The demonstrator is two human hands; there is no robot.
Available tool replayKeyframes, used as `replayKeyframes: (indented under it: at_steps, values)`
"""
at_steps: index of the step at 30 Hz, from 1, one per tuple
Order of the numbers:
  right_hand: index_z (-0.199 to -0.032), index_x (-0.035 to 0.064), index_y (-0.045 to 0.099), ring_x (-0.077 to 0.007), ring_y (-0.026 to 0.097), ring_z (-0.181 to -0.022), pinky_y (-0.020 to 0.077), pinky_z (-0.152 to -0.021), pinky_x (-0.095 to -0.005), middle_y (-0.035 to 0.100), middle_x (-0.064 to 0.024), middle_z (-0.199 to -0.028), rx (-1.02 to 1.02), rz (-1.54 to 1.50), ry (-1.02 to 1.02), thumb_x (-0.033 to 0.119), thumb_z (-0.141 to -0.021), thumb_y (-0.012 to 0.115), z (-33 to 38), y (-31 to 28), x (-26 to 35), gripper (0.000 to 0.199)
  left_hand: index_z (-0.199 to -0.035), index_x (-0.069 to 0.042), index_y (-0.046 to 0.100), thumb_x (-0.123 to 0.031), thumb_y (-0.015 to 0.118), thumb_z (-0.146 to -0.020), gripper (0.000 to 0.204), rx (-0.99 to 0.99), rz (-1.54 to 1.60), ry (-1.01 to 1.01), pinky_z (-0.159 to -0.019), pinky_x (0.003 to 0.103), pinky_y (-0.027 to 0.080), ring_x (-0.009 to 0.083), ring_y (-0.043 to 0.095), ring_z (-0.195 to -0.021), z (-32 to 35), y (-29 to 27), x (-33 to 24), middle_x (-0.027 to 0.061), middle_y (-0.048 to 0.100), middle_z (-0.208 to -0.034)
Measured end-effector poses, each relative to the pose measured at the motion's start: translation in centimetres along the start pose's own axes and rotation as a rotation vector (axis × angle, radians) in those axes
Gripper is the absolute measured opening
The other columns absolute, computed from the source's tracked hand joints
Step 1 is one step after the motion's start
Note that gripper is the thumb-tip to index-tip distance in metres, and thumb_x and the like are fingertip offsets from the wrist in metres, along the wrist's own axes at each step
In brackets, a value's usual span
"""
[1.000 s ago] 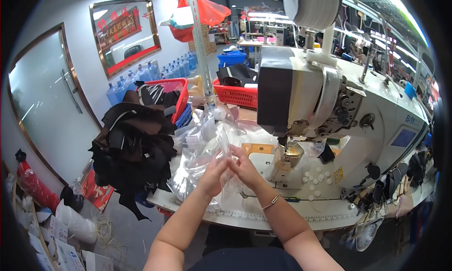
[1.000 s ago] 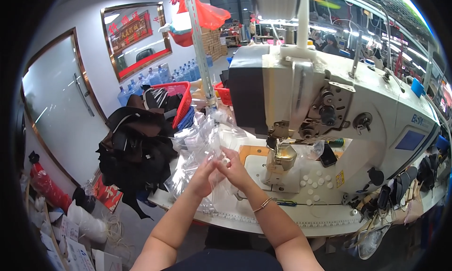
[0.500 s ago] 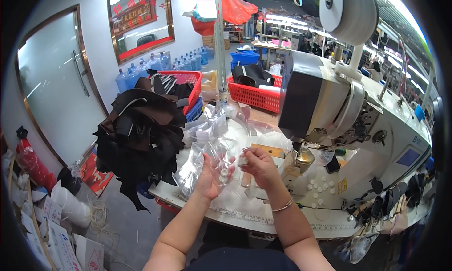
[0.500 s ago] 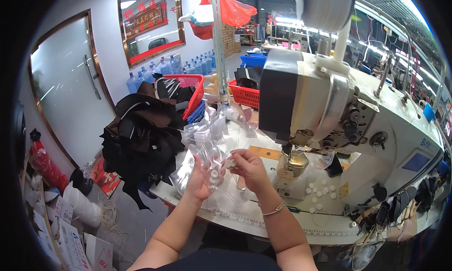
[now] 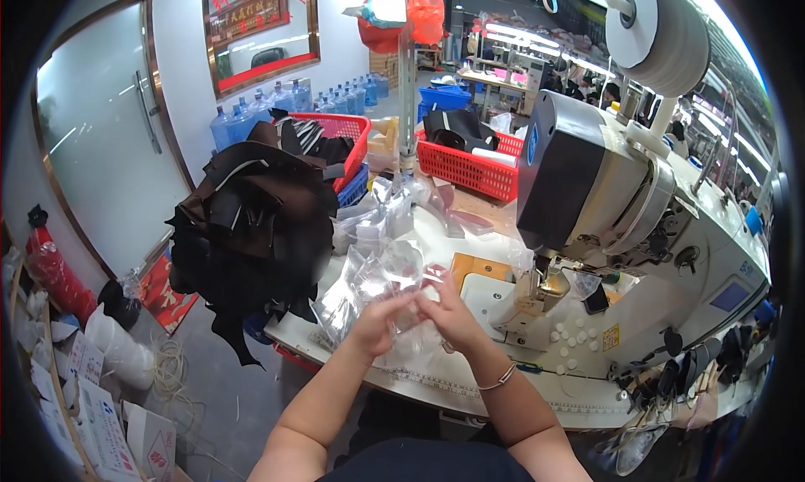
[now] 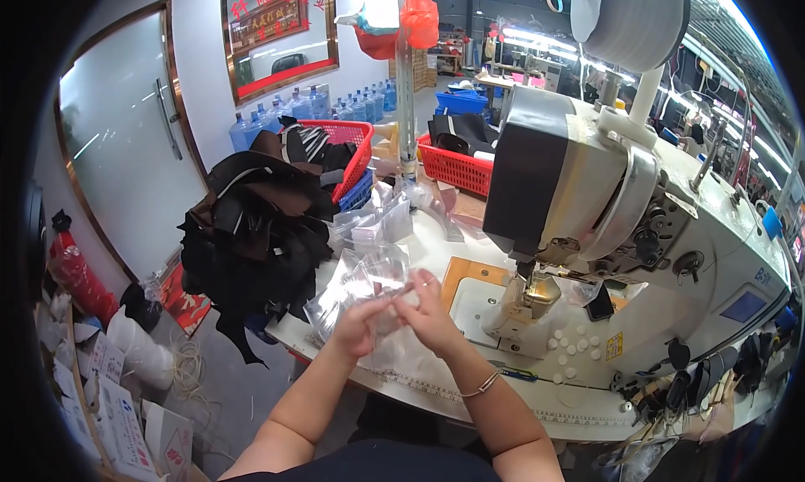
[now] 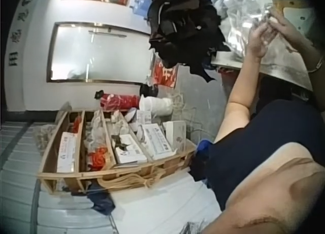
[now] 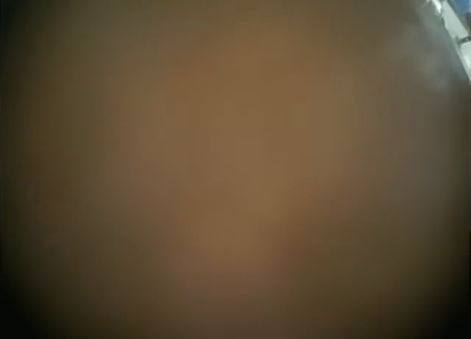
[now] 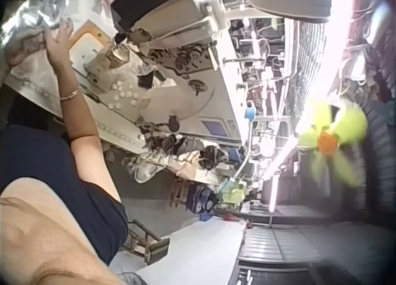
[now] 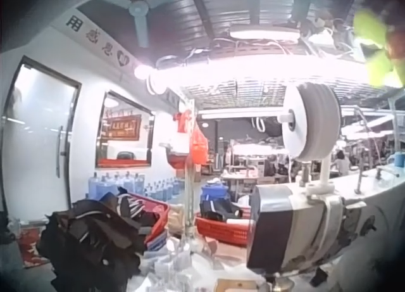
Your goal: Stitch small circular components onto a base material using an industrial sewing machine.
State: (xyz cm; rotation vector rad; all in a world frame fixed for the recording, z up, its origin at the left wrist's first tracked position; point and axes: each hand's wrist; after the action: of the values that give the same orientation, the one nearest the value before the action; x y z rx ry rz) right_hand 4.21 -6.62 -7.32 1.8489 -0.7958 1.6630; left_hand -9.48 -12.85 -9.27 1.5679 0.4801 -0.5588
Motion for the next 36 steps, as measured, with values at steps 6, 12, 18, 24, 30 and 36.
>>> replayKeyframes:
  at_steps: [6,12,18,24,30,36]
  values:
    - [-0.135,-0.0009,0.016,-0.0286,0.039,-0.117,0.042,-0.086,-0.0324,0.03,-0.0228,-0.132,-0.137,0.475,-0.293,0.024,-0.074,0.068,-0.8,0.3,0.4,0.084,-0.138,-0.012,0.017,-0.001,0.059,-0.075,0.077,0.138,-0.225,-0.027,-0.09,0.034,0.041,0.0211,0.049,-0.107,1.3,1.1,0.2,0.013,0.045,-0.121]
    - [-0.109,0.0067,0.053,-0.0194,0.044,-0.108,0.0423,-0.086,-0.0321,0.03,-0.0093,-0.13,-0.159,-0.146,-0.155,0.019,-0.076,0.066,-1.1,-1.5,-1.1,0.037,-0.135,-0.01,0.025,0.0,0.055,-0.074,0.069,0.111,-0.235,0.045,-0.091,0.037,0.04,0.0245,0.048,-0.109,0.6,1.1,0.4,0.0145,0.046,-0.119]
    - [-0.111,0.0095,0.046,-0.0302,0.036,-0.118,0.0408,-0.09,-0.0385,0.024,-0.0157,-0.133,-0.108,-0.097,-0.147,0.024,-0.064,0.076,-0.6,-1.5,-0.2,0.058,-0.134,-0.008,0.028,-0.001,0.056,-0.078,0.063,0.238,-0.231,-0.13,-0.087,0.039,0.043,0.0251,0.057,-0.096,1.1,1.3,0.1,0.0138,0.053,-0.109]
    - [-0.134,0.0058,0.005,-0.0304,0.05,-0.103,0.0532,-0.065,-0.0354,0.039,-0.0231,-0.118,-0.153,-0.266,0.018,0.027,-0.071,0.072,-0.5,-1.7,0.0,0.094,-0.133,-0.007,0.029,0.003,0.05,-0.077,0.061,0.299,-0.111,-0.133,-0.091,0.039,0.042,0.0277,0.054,-0.104,0.7,1.0,0.2,0.0163,0.051,-0.115]
    - [-0.111,-0.003,0.049,-0.0113,0.059,-0.066,0.0456,-0.055,-0.0203,0.061,-0.0073,-0.081,0.297,0.157,0.122,0.02,-0.076,0.068,3.1,-4.6,-1.5,0.046,-0.123,-0.004,0.037,-0.004,0.043,-0.081,0.042,-0.058,0.043,-0.045,-0.088,0.045,0.044,0.036,0.051,-0.106,-2.7,-0.6,-1.4,0.0216,0.048,-0.118]
    - [-0.111,0.0013,0.047,-0.0134,0.057,-0.06,0.0458,-0.055,-0.027,0.058,-0.0066,-0.078,-0.324,0.525,-0.077,0.02,-0.068,0.073,0.6,-5.2,0.2,0.053,-0.116,-0.007,0.048,-0.009,0.062,-0.078,0.04,-0.05,-0.19,-0.062,-0.074,0.035,0.051,0.0219,0.059,-0.09,-11.1,-0.2,-4.4,0.0088,0.058,-0.1]
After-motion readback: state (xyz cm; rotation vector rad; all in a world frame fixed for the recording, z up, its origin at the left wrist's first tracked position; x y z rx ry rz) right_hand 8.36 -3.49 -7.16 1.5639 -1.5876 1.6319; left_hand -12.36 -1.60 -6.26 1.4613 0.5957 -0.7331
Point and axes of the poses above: each hand's wrist, its own z-axis away from the middle knuckle, its own y-axis out of the palm, x = y × z
